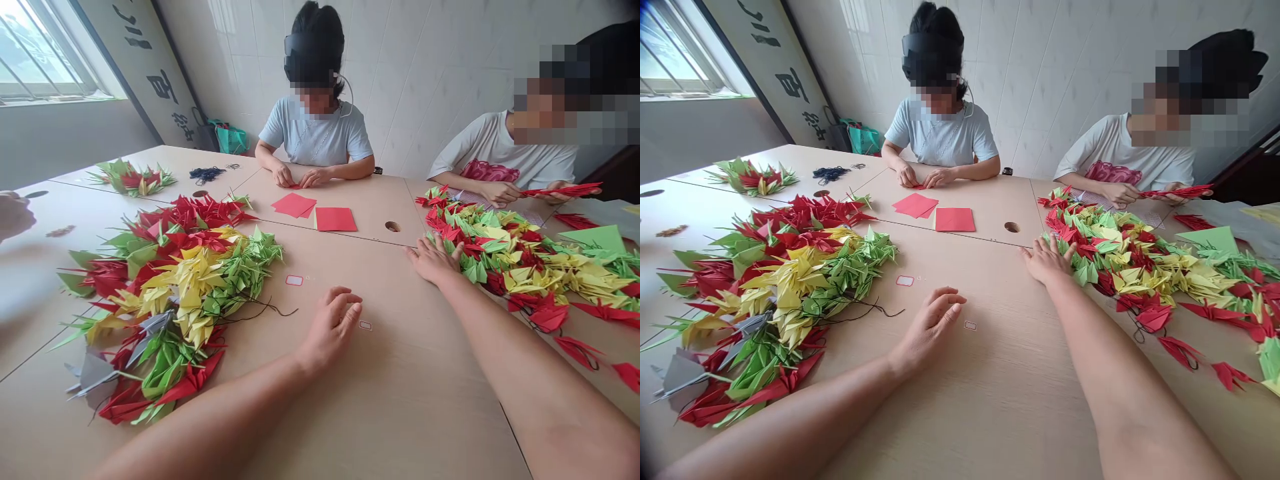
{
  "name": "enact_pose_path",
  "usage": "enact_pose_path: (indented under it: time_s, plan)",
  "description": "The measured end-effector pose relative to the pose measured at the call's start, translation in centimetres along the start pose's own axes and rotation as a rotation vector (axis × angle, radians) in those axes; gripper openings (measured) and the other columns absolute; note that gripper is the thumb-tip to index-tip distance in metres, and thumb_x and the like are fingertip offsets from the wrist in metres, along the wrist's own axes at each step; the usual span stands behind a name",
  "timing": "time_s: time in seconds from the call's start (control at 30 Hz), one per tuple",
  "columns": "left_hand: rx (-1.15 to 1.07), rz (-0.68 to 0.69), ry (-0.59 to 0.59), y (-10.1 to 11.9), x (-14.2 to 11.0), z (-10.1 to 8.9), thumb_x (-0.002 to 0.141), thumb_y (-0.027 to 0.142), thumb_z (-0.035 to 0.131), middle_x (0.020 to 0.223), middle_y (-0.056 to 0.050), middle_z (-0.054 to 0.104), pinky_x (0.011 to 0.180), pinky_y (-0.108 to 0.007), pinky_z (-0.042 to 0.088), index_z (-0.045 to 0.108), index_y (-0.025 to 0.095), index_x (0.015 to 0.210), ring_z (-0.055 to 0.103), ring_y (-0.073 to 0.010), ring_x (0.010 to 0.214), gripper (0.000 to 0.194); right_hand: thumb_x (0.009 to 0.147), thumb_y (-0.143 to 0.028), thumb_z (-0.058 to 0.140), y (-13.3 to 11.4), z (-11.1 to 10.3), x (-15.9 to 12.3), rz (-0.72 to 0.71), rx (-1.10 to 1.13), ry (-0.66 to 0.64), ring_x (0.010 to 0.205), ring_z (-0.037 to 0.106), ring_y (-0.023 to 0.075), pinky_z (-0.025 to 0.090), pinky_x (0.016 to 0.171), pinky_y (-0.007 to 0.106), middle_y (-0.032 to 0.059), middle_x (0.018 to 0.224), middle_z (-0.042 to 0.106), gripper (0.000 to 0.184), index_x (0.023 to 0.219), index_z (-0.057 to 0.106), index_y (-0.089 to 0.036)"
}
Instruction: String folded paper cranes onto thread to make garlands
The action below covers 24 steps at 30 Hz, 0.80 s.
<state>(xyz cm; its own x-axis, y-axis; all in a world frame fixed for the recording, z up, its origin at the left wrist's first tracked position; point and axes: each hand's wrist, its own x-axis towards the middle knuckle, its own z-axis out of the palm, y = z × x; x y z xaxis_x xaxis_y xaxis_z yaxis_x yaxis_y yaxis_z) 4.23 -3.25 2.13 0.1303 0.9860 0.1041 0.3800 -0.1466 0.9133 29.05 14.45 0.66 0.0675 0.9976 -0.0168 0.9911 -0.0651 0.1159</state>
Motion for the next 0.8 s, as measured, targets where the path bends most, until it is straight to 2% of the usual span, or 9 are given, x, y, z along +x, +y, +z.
enact_pose_path:
  time_s: [0.07,0.17,0.3,0.37,0.43,0.53,0.67,0.8]
  plan:
    - [0.006,0.02,0.002,-0.1,0.1,0.0,0.089,0.04,0.039,0.117,-0.006,0.051,0.098,-0.032,0.039,0.061,0.024,0.099,0.044,-0.0187,0.117,0.029,0.087,-0.057,0.001,0.3,-0.3,-0.2,0.005,-0.002,0.033,0.138,-0.001,0.0281,-0.005,0.101,0.066,0.0078,0.15,0.02,0.075,0.14,0.028,-0.012]
    - [0.007,0.035,0.01,-0.2,0.1,0.1,0.09,0.04,0.037,0.117,-0.006,0.051,0.099,-0.032,0.037,0.059,0.024,0.101,0.045,-0.0181,0.116,0.029,0.088,-0.057,0.004,-1.0,-1.4,-1.9,-0.107,0.005,0.143,0.138,0.0,0.0279,-0.007,0.102,0.064,0.0089,0.15,0.017,0.074,0.142,0.023,-0.01]
    - [0.0,0.056,0.061,-0.3,0.2,0.1,0.091,0.041,0.034,0.117,-0.006,0.051,0.099,-0.032,0.036,0.056,0.024,0.105,0.045,-0.0172,0.114,0.031,0.089,-0.057,0.007,-4.4,-2.1,-6.8,-0.352,0.047,0.251,0.139,0.001,0.0253,-0.003,0.106,0.058,0.0084,0.151,0.011,0.073,0.143,0.017,-0.01]
    - [0.002,0.075,0.075,-0.3,0.1,0.2,0.091,0.041,0.033,0.116,-0.006,0.052,0.099,-0.032,0.037,0.055,0.023,0.107,0.046,-0.0168,0.113,0.032,0.088,-0.058,0.009,-5.4,-1.6,-9.1,-0.413,0.072,0.204,0.139,0.002,0.0247,-0.002,0.107,0.056,0.0084,0.151,0.012,0.073,0.143,0.017,-0.01]
    - [0.013,0.09,0.078,-0.2,0.0,0.2,0.091,0.041,0.032,0.114,-0.005,0.052,0.098,-0.031,0.037,0.054,0.023,0.107,0.047,-0.0164,0.112,0.033,0.087,-0.059,0.009,-5.7,-0.7,-10.6,-0.398,0.103,0.083,0.139,0.004,0.0244,0.001,0.108,0.056,0.0083,0.151,0.014,0.074,0.143,0.017,-0.012]
    - [0.049,0.097,0.076,-0.2,0.0,0.3,0.091,0.041,0.033,0.114,-0.005,0.053,0.098,-0.031,0.038,0.054,0.022,0.107,0.047,-0.0159,0.112,0.032,0.087,-0.06,0.009,-5.7,0.3,-11.3,-0.33,0.15,-0.056,0.139,0.006,0.0239,0.004,0.108,0.055,0.0084,0.151,0.014,0.074,0.144,0.015,-0.013]
    - [0.098,0.106,0.078,-0.4,0.2,0.5,0.091,0.04,0.033,0.116,-0.006,0.053,0.098,-0.031,0.038,0.053,0.022,0.108,0.047,-0.0158,0.113,0.032,0.086,-0.061,0.009,-5.9,0.2,-11.3,-0.254,0.198,-0.098,0.138,0.006,0.025,0.006,0.108,0.057,0.0059,0.151,0.012,0.073,0.144,0.015,-0.016]
    - [0.164,0.13,0.106,-0.6,0.0,0.9,0.089,0.037,0.038,0.116,-0.008,0.053,0.097,-0.032,0.04,0.053,0.019,0.109,0.048,-0.0176,0.112,0.03,0.087,-0.06,0.007,-6.1,-0.2,-12.6,-0.19,0.218,-0.089,0.138,0.008,0.0255,0.007,0.108,0.056,0.0064,0.151,0.014,0.073,0.144,0.017,-0.016]
